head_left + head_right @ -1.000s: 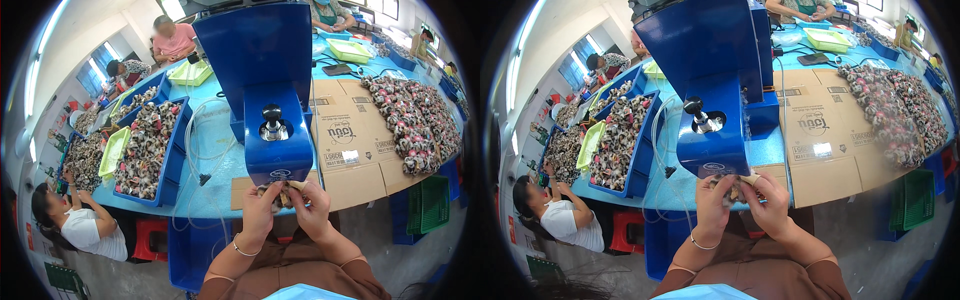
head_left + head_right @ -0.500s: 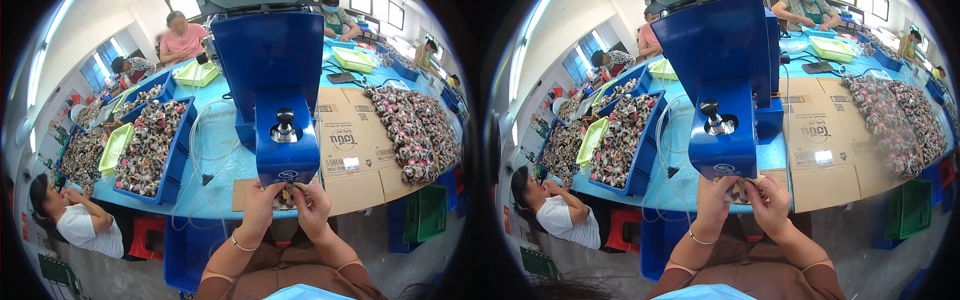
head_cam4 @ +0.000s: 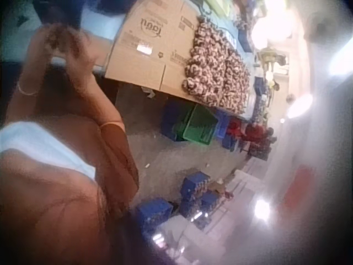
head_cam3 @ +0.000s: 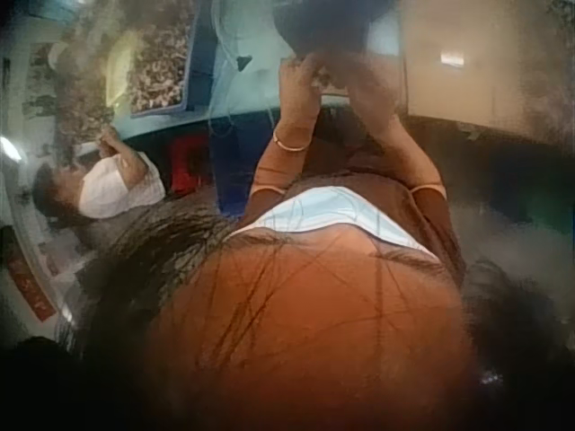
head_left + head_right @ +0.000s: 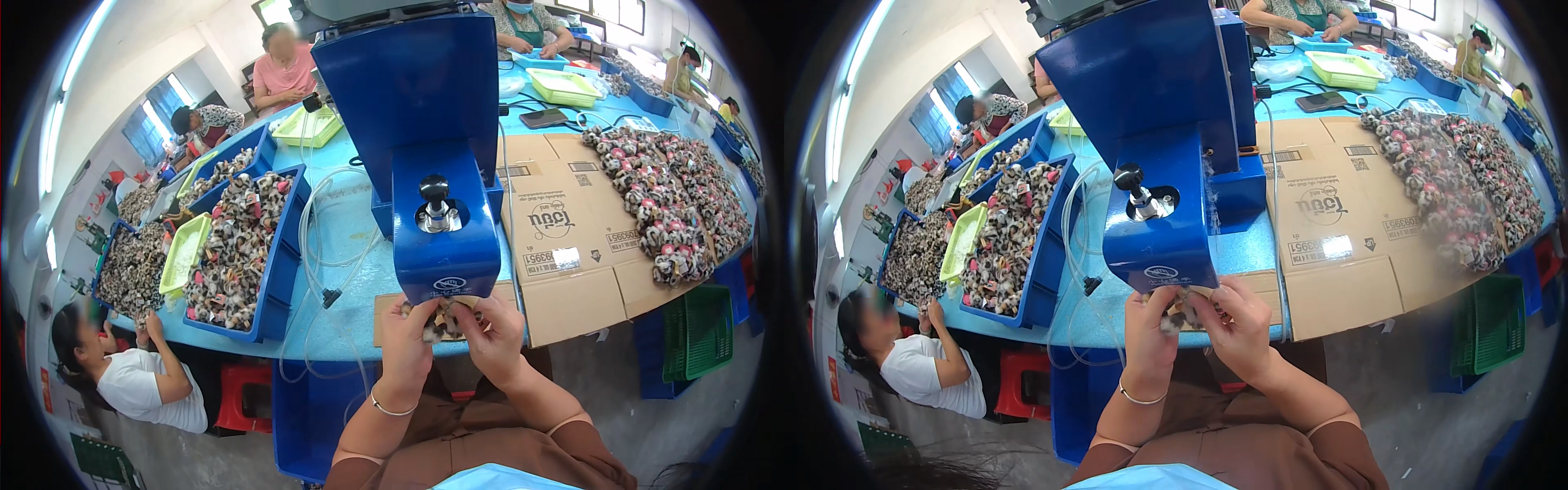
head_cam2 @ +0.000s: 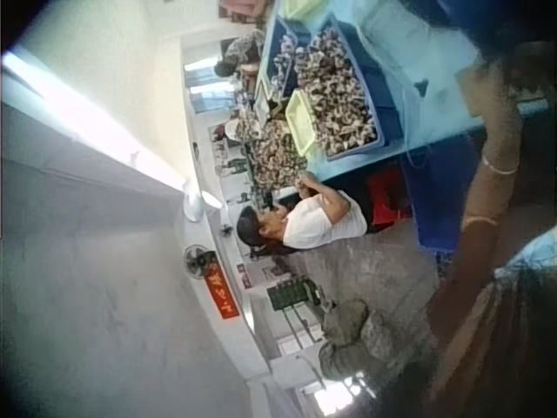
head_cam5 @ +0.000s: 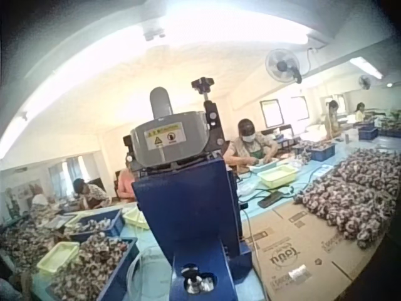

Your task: The person takes plush toys from a container, attaches accessories to each toy by hand and with a press machine, and arranges the assembled plush toys on a cardboard sheet.

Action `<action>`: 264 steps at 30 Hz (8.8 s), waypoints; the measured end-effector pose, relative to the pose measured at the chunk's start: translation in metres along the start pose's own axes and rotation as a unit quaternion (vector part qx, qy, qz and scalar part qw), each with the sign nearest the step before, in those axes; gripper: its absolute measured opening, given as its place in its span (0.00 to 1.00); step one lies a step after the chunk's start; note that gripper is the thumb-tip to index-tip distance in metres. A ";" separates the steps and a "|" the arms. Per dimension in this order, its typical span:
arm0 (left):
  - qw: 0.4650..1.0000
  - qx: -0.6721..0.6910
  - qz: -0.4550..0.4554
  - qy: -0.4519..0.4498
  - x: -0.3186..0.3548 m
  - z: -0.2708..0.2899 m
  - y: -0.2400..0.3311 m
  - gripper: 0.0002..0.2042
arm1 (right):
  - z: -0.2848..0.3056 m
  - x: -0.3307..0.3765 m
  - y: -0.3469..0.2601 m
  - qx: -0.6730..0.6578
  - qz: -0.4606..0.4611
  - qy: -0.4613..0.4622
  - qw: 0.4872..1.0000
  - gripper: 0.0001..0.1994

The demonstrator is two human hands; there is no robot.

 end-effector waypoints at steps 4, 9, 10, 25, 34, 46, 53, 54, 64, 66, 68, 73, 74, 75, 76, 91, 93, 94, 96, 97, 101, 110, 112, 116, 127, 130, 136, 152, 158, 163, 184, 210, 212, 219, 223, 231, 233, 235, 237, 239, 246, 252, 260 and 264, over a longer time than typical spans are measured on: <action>1.000 0.009 0.003 0.002 0.001 0.003 0.000 0.07 | 0.000 0.000 -0.004 0.021 0.010 -0.010 1.000 0.05; 1.000 0.006 0.013 -0.007 0.005 0.004 -0.003 0.07 | 0.002 0.005 -0.005 0.004 0.003 -0.008 1.000 0.08; 1.000 0.002 0.011 -0.001 0.006 0.005 -0.005 0.07 | 0.002 0.010 0.000 -0.012 -0.024 -0.010 1.000 0.10; 0.978 -0.053 0.174 -0.099 0.036 -0.034 -0.113 0.14 | 0.104 0.071 0.050 0.053 -0.233 -0.002 0.971 0.17; 0.958 -0.071 0.226 -0.159 0.042 -0.070 -0.151 0.15 | 0.154 0.073 0.018 0.295 -0.054 0.003 0.954 0.20; 0.958 -0.111 0.192 -0.182 0.052 -0.088 -0.148 0.13 | 0.166 0.079 0.043 0.220 -0.060 0.052 0.972 0.09; 0.954 -0.141 0.200 -0.173 0.034 -0.061 -0.124 0.19 | 0.197 0.008 0.100 0.236 -0.044 0.077 0.968 0.03; 0.945 -0.156 0.218 -0.188 0.035 -0.056 -0.121 0.19 | 0.207 -0.006 0.119 0.228 -0.057 0.090 0.968 0.01; 0.931 -0.231 0.252 -0.127 0.032 0.048 -0.090 0.14 | 0.231 -0.196 0.301 0.405 0.003 0.162 0.900 0.03; 0.897 -0.312 0.304 -0.071 0.037 0.072 -0.084 0.14 | 0.219 -0.223 0.333 0.415 -0.020 0.168 0.894 0.04; 0.889 -0.317 0.328 -0.042 0.039 0.080 -0.082 0.14 | 0.215 -0.244 0.362 0.440 -0.052 0.199 0.874 0.02; 0.896 -0.280 0.345 0.013 0.039 0.086 -0.081 0.14 | 0.209 -0.274 0.415 0.464 -0.108 0.210 0.854 0.03; 0.897 -0.277 0.345 0.024 0.039 0.087 -0.080 0.14 | 0.205 -0.277 0.419 0.459 -0.107 0.207 0.858 0.03; 0.897 -0.274 0.346 0.033 0.039 0.089 -0.079 0.13 | 0.201 -0.279 0.425 0.474 -0.130 0.187 0.851 0.05; 0.897 -0.271 0.347 0.039 0.038 0.090 -0.079 0.13 | 0.200 -0.280 0.432 0.490 -0.154 0.167 0.842 0.07; 0.922 -0.207 0.325 0.034 0.057 0.092 -0.052 0.12 | 0.181 -0.284 0.408 0.559 -0.169 0.088 0.807 0.07; 0.932 -0.224 0.284 0.017 0.067 0.092 -0.026 0.12 | 0.172 -0.277 0.397 0.531 -0.081 0.103 0.837 0.09; 0.929 -0.268 0.257 -0.005 0.064 0.085 -0.010 0.14 | 0.198 -0.276 0.411 0.515 -0.090 0.105 0.846 0.13; 0.932 -0.310 0.187 -0.012 0.073 0.089 0.029 0.17 | 0.171 -0.265 0.384 0.400 -0.136 0.056 0.905 0.17; 0.940 -0.300 0.159 -0.021 0.074 0.092 0.048 0.17 | 0.175 -0.258 0.345 0.421 -0.156 0.015 0.894 0.16; 0.933 -0.359 0.003 0.009 0.044 0.106 0.152 0.16 | 0.229 -0.220 0.371 0.495 0.061 0.059 0.865 0.14; 0.546 -0.787 -0.252 0.139 -0.077 0.213 0.319 0.19 | 0.180 -0.076 0.156 0.254 -0.035 -0.019 0.966 0.06; 0.414 -0.874 -0.250 0.047 -0.104 0.196 0.292 0.20 | 0.170 -0.048 0.136 0.272 -0.067 -0.059 0.958 0.05; 0.368 -0.929 -0.038 0.015 -0.143 0.223 0.270 0.17 | 0.148 -0.019 0.108 0.271 -0.077 -0.071 0.957 0.04; 0.832 -0.431 -0.277 0.212 -0.061 0.262 0.352 0.12 | 0.094 0.024 0.074 0.163 -0.084 -0.103 0.978 0.03; 0.980 -0.138 -0.145 0.015 -0.039 0.186 0.296 0.12 | 0.057 0.052 0.062 0.130 -0.069 -0.184 0.972 0.03; 0.920 -0.245 -0.290 -0.100 0.060 0.099 0.152 0.14 | -0.022 0.076 0.002 -0.108 -0.134 -0.269 0.947 0.06; 0.662 -0.546 -0.444 -0.257 0.128 0.022 0.042 0.19 | -0.008 0.047 -0.026 0.010 -0.018 -0.219 0.976 0.02; 0.832 -0.476 -0.192 -0.212 0.085 -0.009 0.055 0.34 | -0.010 0.064 -0.032 0.067 0.167 -0.255 0.950 0.07; 0.886 -0.382 0.140 -0.221 0.072 0.037 -0.010 0.26 | 0.000 0.058 -0.003 -0.059 -0.093 -0.376 0.920 0.04; 0.931 -0.233 0.249 -0.129 0.085 0.065 -0.043 0.09 | 0.003 0.055 0.029 -0.031 -0.087 -0.447 0.890 0.08; 0.992 -0.070 0.107 -0.005 0.046 0.049 -0.040 0.08 | 0.013 0.059 -0.003 0.146 0.064 -0.118 0.980 0.16; 0.992 -0.007 0.124 0.025 0.040 0.047 -0.041 0.06 | 0.013 0.056 -0.002 0.160 0.069 -0.122 0.977 0.15; 0.992 0.027 0.114 0.040 0.034 0.035 -0.039 0.04 | 0.012 0.051 0.002 0.127 0.050 -0.109 0.985 0.15; 0.995 0.021 0.091 0.041 0.033 0.031 -0.036 0.04 | 0.014 0.043 0.005 0.093 0.030 -0.115 0.988 0.15; 0.997 0.013 0.062 0.036 0.036 0.020 -0.030 0.06 | 0.017 0.045 0.008 0.079 0.061 -0.113 0.989 0.16; 0.999 -0.002 0.047 0.022 0.034 0.022 -0.031 0.07 | 0.016 0.045 0.010 0.069 0.058 -0.114 0.989 0.17; 0.998 -0.002 0.050 0.026 0.030 0.023 -0.032 0.07 | 0.014 0.042 0.011 0.056 0.045 -0.116 0.991 0.17; 0.998 -0.002 0.050 0.031 0.026 0.023 -0.031 0.06 | 0.011 0.039 0.009 0.054 0.045 -0.116 0.991 0.17; 0.999 0.000 0.037 0.035 0.022 0.022 -0.028 0.06 | 0.009 0.035 0.007 0.052 0.046 -0.117 0.991 0.17; 0.999 0.004 0.029 0.027 0.009 0.013 -0.022 0.07 | 0.007 0.022 0.002 0.045 0.031 -0.082 0.995 0.16; 0.999 0.021 0.026 0.021 0.008 0.011 -0.019 0.08 | 0.006 0.016 -0.002 0.033 0.032 -0.080 0.996 0.17; 0.999 0.028 0.013 0.031 0.008 0.007 -0.016 0.07 | 0.006 0.014 -0.003 0.028 0.042 -0.075 0.996 0.17; 0.999 0.030 0.003 0.032 0.008 0.004 -0.014 0.08 | 0.006 0.014 -0.001 0.028 0.036 -0.086 0.995 0.17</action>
Point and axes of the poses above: each hand's wrist, its own x-axis away from the middle knuckle, its own z-axis out of the back of the hand, y = z × x, the point moved 6 cm from there along -x, towards the middle knuckle, and after that the axes turned 8 degrees about x, right-handed, at the moved point
